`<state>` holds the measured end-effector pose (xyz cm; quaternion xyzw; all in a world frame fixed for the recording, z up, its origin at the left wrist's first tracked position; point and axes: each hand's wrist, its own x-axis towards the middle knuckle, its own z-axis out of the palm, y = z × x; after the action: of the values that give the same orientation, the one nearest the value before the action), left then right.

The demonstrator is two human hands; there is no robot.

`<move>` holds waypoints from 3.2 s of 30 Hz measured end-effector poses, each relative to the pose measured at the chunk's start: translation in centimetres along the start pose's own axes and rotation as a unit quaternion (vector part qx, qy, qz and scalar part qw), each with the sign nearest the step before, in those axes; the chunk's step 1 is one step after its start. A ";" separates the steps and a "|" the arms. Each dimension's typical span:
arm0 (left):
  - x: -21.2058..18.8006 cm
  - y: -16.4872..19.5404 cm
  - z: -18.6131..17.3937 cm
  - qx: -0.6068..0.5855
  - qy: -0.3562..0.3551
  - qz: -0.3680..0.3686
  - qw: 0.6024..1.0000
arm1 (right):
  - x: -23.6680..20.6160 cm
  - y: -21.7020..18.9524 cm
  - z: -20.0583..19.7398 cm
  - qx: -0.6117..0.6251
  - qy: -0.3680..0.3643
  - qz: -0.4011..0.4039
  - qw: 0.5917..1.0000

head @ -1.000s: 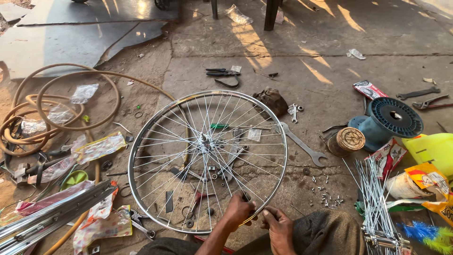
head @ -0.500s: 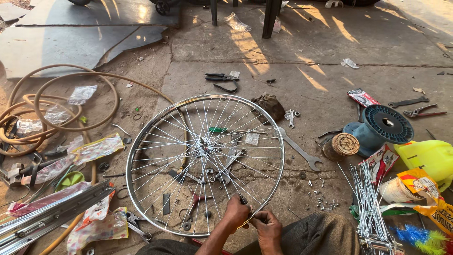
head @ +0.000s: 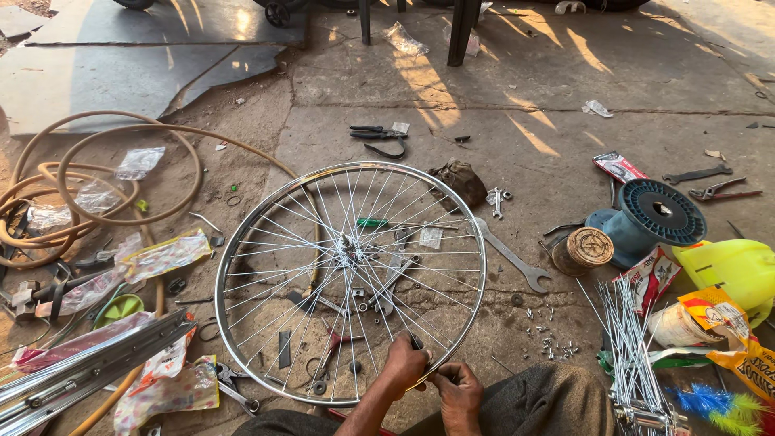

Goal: The person sits on the ground and installs spokes into a bicycle wheel rim, threading them through the hub and rim holes. The person adjusts the spokes by hand to align them with the rim.

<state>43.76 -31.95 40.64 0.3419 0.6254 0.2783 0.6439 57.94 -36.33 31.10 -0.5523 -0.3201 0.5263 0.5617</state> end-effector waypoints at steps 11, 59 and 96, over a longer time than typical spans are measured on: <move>0.1 -0.2 -0.1 -0.005 -0.001 -0.003 1.000 | -0.3 -0.4 0.5 -0.070 -0.003 0.000 0.998; 2.2 -1.1 -2.9 0.423 -0.069 0.132 0.894 | 1.7 -5.0 -0.8 -0.080 -0.156 0.093 0.980; 0.6 -1.5 -3.4 0.367 -0.114 0.091 0.919 | 0.7 -5.1 0.4 -0.103 -0.151 0.090 0.979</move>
<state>40.29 -32.07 39.10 0.6388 0.5725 0.0460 0.5119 58.95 -34.72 35.93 -0.5483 -0.4023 0.6162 0.3972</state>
